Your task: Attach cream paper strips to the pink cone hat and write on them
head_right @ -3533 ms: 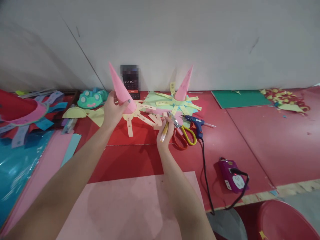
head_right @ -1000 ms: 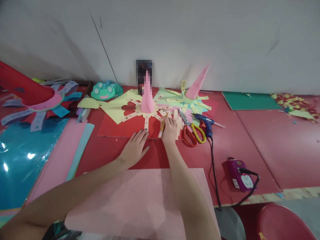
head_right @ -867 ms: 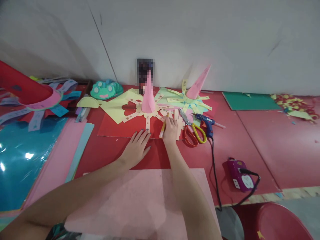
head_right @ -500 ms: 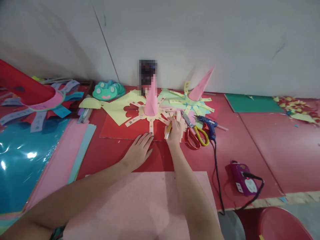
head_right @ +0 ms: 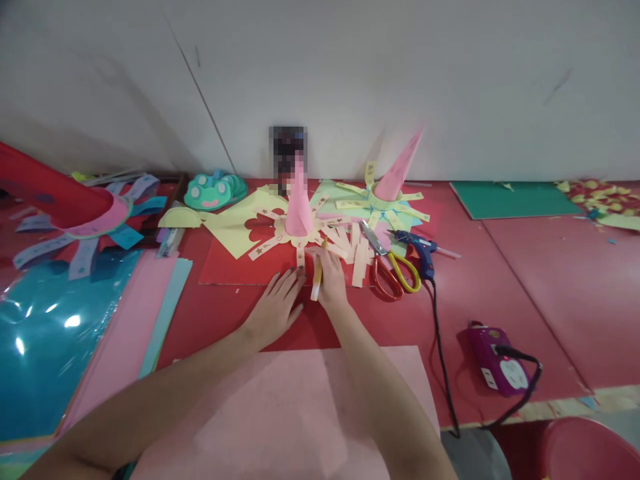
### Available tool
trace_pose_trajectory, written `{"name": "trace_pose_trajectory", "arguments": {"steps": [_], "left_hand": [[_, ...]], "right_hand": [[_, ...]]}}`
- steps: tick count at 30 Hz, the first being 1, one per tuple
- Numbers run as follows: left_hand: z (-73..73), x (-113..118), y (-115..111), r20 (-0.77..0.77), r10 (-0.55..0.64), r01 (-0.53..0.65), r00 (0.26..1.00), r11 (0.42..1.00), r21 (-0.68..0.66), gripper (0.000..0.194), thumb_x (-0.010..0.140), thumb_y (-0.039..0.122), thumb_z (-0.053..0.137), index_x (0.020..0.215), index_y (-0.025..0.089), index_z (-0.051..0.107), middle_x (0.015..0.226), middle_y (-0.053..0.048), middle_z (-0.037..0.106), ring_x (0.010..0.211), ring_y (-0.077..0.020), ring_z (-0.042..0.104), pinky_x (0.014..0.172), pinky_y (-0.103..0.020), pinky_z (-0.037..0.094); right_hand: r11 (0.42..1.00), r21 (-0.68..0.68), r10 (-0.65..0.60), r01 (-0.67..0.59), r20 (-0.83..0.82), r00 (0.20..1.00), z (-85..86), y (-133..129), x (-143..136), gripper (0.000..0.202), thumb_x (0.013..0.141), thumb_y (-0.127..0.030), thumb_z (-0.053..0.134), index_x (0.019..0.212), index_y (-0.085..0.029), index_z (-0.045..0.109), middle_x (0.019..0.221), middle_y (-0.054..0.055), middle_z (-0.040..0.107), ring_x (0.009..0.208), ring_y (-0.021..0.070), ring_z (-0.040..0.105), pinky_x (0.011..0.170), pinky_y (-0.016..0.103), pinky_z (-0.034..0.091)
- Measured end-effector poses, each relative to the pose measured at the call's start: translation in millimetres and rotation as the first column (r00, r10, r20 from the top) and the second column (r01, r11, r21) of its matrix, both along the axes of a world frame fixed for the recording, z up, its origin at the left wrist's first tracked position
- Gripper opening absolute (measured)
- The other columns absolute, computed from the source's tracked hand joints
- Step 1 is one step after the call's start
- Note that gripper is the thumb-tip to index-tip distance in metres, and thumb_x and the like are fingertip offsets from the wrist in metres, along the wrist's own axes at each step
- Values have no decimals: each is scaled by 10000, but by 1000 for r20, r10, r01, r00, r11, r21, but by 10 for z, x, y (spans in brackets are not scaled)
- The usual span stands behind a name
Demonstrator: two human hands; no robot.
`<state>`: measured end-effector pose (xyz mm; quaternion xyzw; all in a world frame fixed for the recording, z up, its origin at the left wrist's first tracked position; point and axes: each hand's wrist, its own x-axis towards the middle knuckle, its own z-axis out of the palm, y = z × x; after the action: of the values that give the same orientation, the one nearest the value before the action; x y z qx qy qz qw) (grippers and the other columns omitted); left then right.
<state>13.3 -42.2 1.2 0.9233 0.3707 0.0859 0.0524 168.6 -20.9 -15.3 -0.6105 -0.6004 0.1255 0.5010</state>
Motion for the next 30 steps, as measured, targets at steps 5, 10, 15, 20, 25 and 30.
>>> {"name": "trace_pose_trajectory", "arguments": {"steps": [5, 10, 15, 20, 25, 30], "left_hand": [[20, -24, 30, -4, -15, 15, 1000, 1000, 2, 546, 883, 340, 405, 1363, 81, 378, 1453, -156, 339, 1376, -282, 239, 1132, -500, 175], [1, -28, 34, -18, -15, 15, 1000, 1000, -5, 580, 895, 388, 375, 1376, 66, 352, 1464, -152, 320, 1375, -283, 237, 1135, -501, 148], [-26, -26, 33, -44, -6, 6, 999, 1000, -12, 609, 903, 436, 355, 1383, 63, 336, 1469, -144, 315, 1369, -281, 252, 1131, -495, 146], [-30, -30, 27, -52, -15, 16, 999, 1000, 8, 593, 918, 422, 339, 1370, 38, 351, 1442, -155, 361, 1355, -277, 278, 1127, -479, 163], [-28, -32, 17, -43, -22, 23, 999, 999, 35, 547, 924, 388, 340, 1347, 45, 390, 1408, -160, 411, 1330, -271, 330, 1119, -448, 192], [-37, -33, 6, -36, -46, 48, 998, 997, 68, 533, 930, 355, 334, 1315, -3, 417, 1374, -199, 441, 1305, -278, 370, 1101, -435, 237]], "right_hand": [[996, -76, 62, -53, 116, 991, 51, -28, -7, 257, 925, -235, 345, 1073, -242, 556, 1065, 39, 665, 987, 204, 570, 869, 375, 443], [994, -97, 69, -57, 118, 991, 28, 14, -2, 237, 920, -244, 360, 1045, -225, 561, 1019, 52, 671, 955, 213, 562, 849, 371, 450], [991, -124, 51, -40, 85, 995, 35, 21, -15, 251, 934, -247, 329, 1029, -218, 560, 1004, 62, 672, 954, 212, 561, 845, 379, 454], [989, -140, 56, -43, 91, 994, 69, 11, -22, 245, 936, -245, 324, 1023, -214, 551, 1006, 64, 675, 941, 222, 553, 838, 379, 450], [989, -142, 51, -39, 82, 995, 89, 13, -27, 236, 928, -228, 333, 1045, -211, 538, 991, 64, 680, 949, 229, 557, 842, 382, 442], [989, -142, 55, -41, 94, 994, 80, 22, -16, 236, 910, -208, 353, 1061, -202, 534, 963, 70, 685, 930, 237, 563, 823, 392, 449]]}}
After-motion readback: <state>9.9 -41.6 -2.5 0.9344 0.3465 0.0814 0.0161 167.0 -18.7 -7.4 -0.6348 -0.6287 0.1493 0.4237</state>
